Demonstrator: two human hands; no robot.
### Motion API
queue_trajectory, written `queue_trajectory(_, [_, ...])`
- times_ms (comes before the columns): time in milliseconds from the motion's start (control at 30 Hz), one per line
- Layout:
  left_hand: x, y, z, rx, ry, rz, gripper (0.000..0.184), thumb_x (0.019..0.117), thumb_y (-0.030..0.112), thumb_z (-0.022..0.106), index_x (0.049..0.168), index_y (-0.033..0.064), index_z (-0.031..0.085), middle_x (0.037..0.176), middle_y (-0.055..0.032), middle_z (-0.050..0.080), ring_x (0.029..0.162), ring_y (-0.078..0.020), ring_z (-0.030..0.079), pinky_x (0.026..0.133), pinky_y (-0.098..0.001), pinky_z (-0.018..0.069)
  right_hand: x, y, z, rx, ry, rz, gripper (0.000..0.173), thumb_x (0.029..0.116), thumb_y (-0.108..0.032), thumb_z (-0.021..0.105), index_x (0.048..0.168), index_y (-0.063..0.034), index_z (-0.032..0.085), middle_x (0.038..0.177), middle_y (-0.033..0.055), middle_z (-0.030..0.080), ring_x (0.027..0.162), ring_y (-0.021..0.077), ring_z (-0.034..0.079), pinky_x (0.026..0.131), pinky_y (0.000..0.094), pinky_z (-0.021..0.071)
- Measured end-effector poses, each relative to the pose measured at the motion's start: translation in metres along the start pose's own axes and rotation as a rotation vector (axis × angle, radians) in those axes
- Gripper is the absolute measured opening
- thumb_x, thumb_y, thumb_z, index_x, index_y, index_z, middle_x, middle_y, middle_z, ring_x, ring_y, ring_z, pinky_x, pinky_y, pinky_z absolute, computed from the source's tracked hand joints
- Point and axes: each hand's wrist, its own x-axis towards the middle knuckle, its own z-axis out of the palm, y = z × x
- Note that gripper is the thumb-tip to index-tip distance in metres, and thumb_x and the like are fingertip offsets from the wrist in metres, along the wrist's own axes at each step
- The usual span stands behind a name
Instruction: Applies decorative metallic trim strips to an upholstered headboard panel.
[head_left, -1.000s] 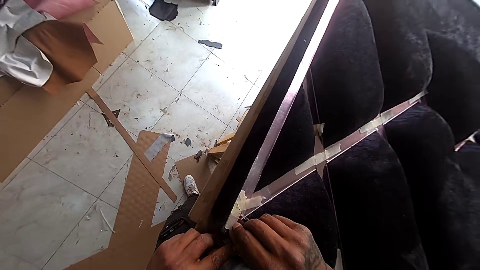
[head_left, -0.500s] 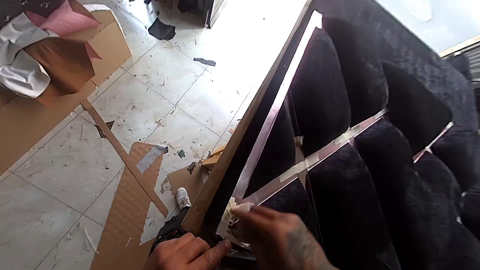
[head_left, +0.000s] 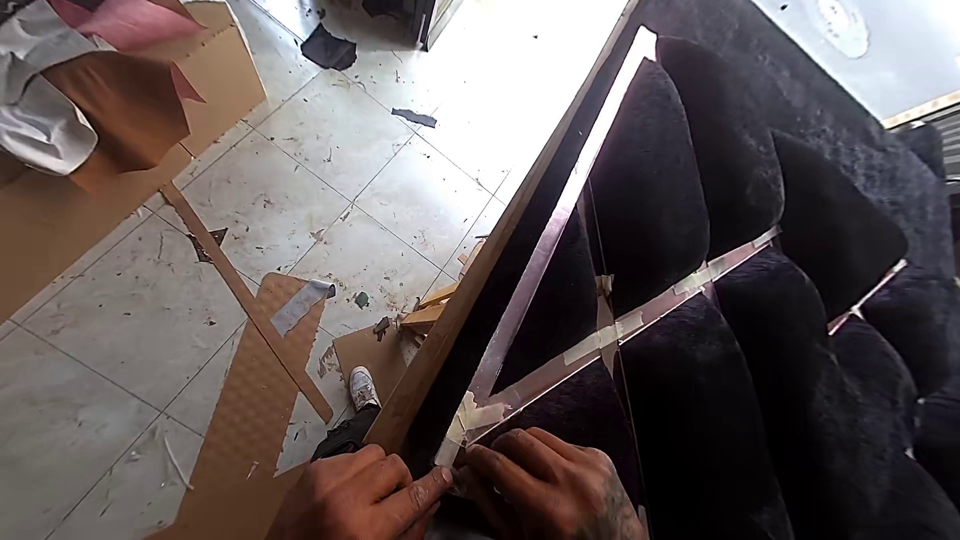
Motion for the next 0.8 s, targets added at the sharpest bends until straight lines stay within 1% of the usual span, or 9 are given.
queue_trajectory(67, [-0.006, -0.001, 0.002, 0.029, 0.022, 0.043, 0.036, 0.0998, 0.033, 0.064, 0.136, 0.0344, 0.067, 0.081, 0.0022, 0.067, 0.07, -0.0144, 0.062, 0.056, -0.0302, 0.0477, 0.0, 0.0, 0.005, -0.013, 0.011, -0.069, 0.015, 0.0974, -0.033, 0.068, 0.098, -0.0212, 0.076, 0.083, -0.0027, 0.071, 0.072, 0.0118, 0.067, 0.053, 0.0266, 0.0509])
queue_trajectory(133, [-0.011, -0.003, 0.005, 0.051, 0.04, 0.08, 0.038, 0.0991, 0.031, 0.064, 0.137, 0.0335, 0.066, 0.081, 0.0029, 0.067, 0.071, -0.0141, 0.062, 0.058, -0.0298, 0.0482, 0.0, 0.001, 0.008, -0.024, 0.011, -0.12, 0.016, 0.0976, -0.032, 0.067, 0.101, -0.0195, 0.076, 0.084, -0.0013, 0.071, 0.07, 0.013, 0.066, 0.053, 0.0274, 0.0501])
queue_trajectory(200, [-0.016, -0.005, 0.008, 0.055, 0.052, 0.107, 0.034, 0.0983, 0.03, 0.065, 0.132, 0.0317, 0.069, 0.082, 0.0032, 0.067, 0.072, -0.0143, 0.062, 0.059, -0.0298, 0.0485, 0.002, 0.002, 0.009, -0.035, 0.013, -0.155, 0.017, 0.0981, -0.032, 0.066, 0.102, -0.0185, 0.077, 0.083, -0.0009, 0.071, 0.068, 0.0137, 0.065, 0.052, 0.0277, 0.0495])
queue_trajectory(300, [-0.024, -0.009, 0.016, 0.056, 0.06, 0.117, 0.027, 0.0981, 0.031, 0.065, 0.124, 0.0309, 0.072, 0.081, 0.0039, 0.066, 0.072, -0.0139, 0.062, 0.058, -0.0294, 0.0482, 0.006, 0.003, 0.01, -0.035, 0.023, -0.186, 0.016, 0.0977, -0.031, 0.066, 0.099, -0.0182, 0.076, 0.082, -0.0012, 0.071, 0.067, 0.0137, 0.066, 0.052, 0.0277, 0.0499])
queue_trajectory(433, [-0.026, -0.005, 0.021, 0.027, 0.079, 0.103, 0.028, 0.0981, 0.031, 0.065, 0.125, 0.0318, 0.072, 0.081, 0.0042, 0.066, 0.072, -0.0133, 0.062, 0.058, -0.0291, 0.0484, 0.009, 0.002, 0.012, -0.007, 0.033, -0.186, 0.013, 0.0972, -0.029, 0.067, 0.094, -0.0185, 0.075, 0.079, -0.0021, 0.07, 0.067, 0.0129, 0.066, 0.051, 0.0276, 0.0497])
queue_trajectory(533, [-0.027, -0.005, 0.021, 0.014, 0.099, 0.091, 0.027, 0.0985, 0.03, 0.065, 0.125, 0.0307, 0.072, 0.082, 0.0037, 0.067, 0.071, -0.0134, 0.062, 0.059, -0.0293, 0.0488, 0.009, 0.001, 0.014, -0.005, 0.042, -0.173, 0.012, 0.0967, -0.029, 0.068, 0.093, -0.0192, 0.074, 0.08, -0.0027, 0.071, 0.069, 0.012, 0.068, 0.053, 0.0271, 0.0515])
queue_trajectory(633, [-0.028, -0.005, 0.023, 0.01, 0.114, 0.087, 0.027, 0.0986, 0.03, 0.064, 0.125, 0.0308, 0.072, 0.081, 0.0039, 0.066, 0.071, -0.0131, 0.061, 0.058, -0.0289, 0.0483, 0.006, 0.001, 0.02, -0.002, 0.076, -0.173, 0.012, 0.0959, -0.028, 0.068, 0.092, -0.0182, 0.074, 0.079, -0.0024, 0.071, 0.068, 0.0119, 0.067, 0.053, 0.0267, 0.0512])
queue_trajectory(733, [-0.028, -0.004, 0.025, 0.002, 0.135, 0.082, 0.028, 0.0986, 0.03, 0.064, 0.126, 0.0313, 0.072, 0.08, 0.0042, 0.066, 0.07, -0.0126, 0.061, 0.058, -0.0284, 0.0479, 0.003, 0.002, 0.02, 0.031, 0.106, -0.126, 0.011, 0.0949, -0.028, 0.07, 0.092, -0.0185, 0.076, 0.082, -0.0034, 0.073, 0.071, 0.0098, 0.07, 0.055, 0.0251, 0.0541])
queue_trajectory(800, [-0.029, -0.004, 0.025, -0.009, 0.149, 0.068, 0.029, 0.0986, 0.031, 0.064, 0.126, 0.0315, 0.072, 0.08, 0.0042, 0.066, 0.07, -0.012, 0.061, 0.058, -0.0279, 0.0478, 0.004, 0.006, 0.016, 0.084, 0.082, -0.127, 0.011, 0.0949, -0.029, 0.071, 0.095, -0.0198, 0.077, 0.085, -0.0043, 0.075, 0.074, 0.0083, 0.071, 0.057, 0.0241, 0.0552])
